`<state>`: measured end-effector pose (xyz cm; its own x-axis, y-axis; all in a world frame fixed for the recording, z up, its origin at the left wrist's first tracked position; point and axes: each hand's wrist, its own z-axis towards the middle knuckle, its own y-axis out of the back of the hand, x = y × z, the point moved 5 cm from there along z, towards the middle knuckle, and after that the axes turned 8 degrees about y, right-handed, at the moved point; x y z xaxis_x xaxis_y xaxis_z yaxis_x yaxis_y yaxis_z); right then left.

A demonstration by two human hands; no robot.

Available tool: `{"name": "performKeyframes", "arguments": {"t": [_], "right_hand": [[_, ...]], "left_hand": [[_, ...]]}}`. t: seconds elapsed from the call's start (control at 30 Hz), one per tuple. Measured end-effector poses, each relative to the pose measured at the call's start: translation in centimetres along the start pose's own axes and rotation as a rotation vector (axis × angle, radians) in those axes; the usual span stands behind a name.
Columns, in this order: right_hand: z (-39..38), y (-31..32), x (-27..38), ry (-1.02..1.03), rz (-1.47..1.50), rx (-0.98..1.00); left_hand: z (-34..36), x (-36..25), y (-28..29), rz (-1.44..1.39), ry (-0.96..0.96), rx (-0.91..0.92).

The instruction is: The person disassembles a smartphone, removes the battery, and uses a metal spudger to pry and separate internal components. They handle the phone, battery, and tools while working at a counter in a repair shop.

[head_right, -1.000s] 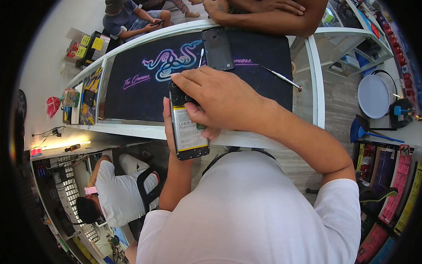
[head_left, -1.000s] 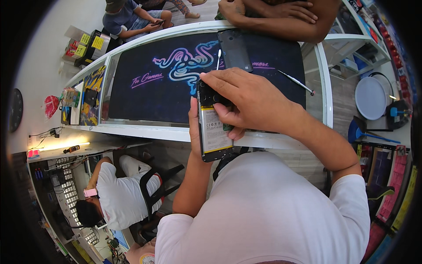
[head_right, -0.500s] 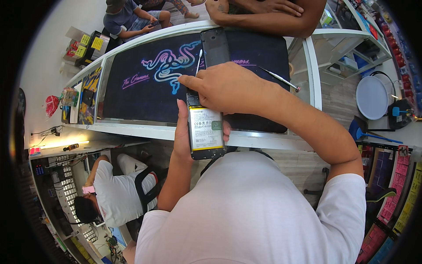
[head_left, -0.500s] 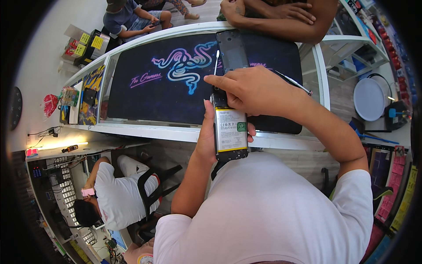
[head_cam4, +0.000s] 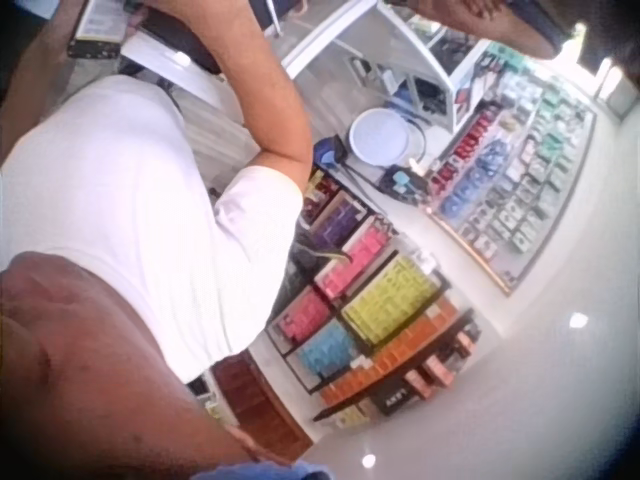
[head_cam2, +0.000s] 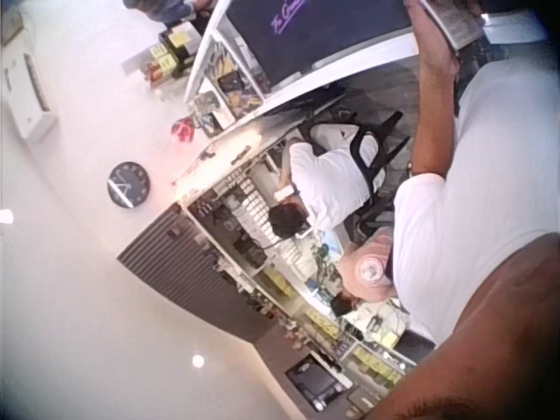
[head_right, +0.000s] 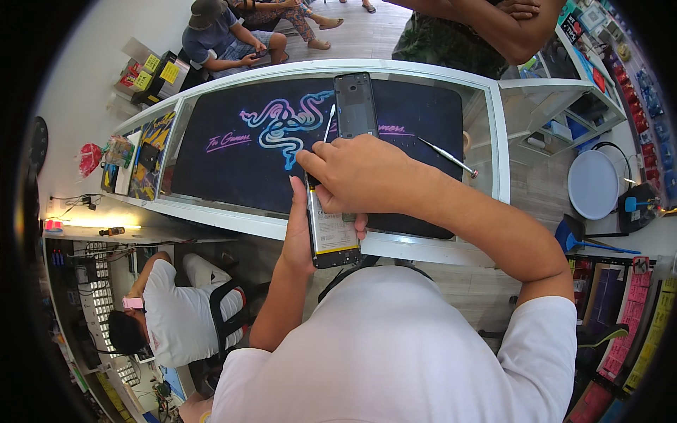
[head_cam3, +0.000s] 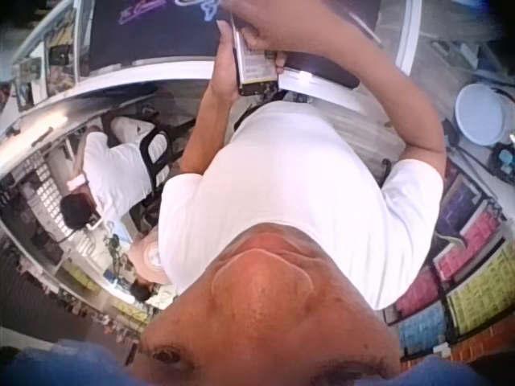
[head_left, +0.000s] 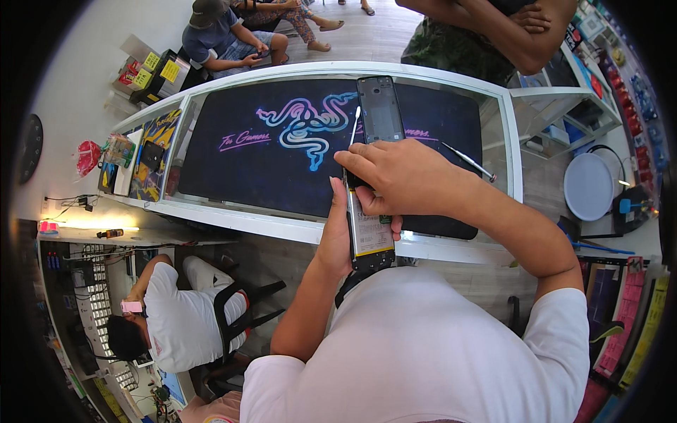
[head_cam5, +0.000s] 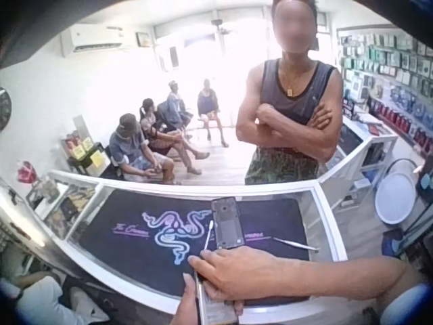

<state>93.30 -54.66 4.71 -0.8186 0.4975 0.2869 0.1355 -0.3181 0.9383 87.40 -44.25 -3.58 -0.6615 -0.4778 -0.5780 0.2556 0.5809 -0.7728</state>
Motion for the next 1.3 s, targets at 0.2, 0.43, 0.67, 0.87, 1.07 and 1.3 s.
{"name": "performKeyframes", "arguments": {"t": [0.2,0.43,0.67,0.87,1.07,1.3], "right_hand": [[0.9,0.5,-0.2,0.064,0.013,0.108],[1.2,0.0,-0.9,0.078,0.098,0.067],[1.6,-0.4,-0.4,0.061,-0.012,0.080],[1.0,0.6,-1.8,-0.050,0.270,-0.049],[-1.1,0.1,-6.6,-0.379,0.877,-0.361],[-6.4,-2.8,-3.3,-0.134,-0.143,-0.222]], "left_hand": [[0.0,-0.3,0.5,0.010,-0.038,-0.089],[-0.3,0.2,0.9,-0.019,-0.003,-0.093],[0.1,0.0,1.0,-0.067,-0.023,-0.082],[-0.4,-0.4,0.6,-0.116,-0.015,-0.025],[-1.1,-1.2,1.8,-0.374,-0.008,0.175],[-2.7,-4.3,4.8,-0.307,-0.227,-0.005]]}}
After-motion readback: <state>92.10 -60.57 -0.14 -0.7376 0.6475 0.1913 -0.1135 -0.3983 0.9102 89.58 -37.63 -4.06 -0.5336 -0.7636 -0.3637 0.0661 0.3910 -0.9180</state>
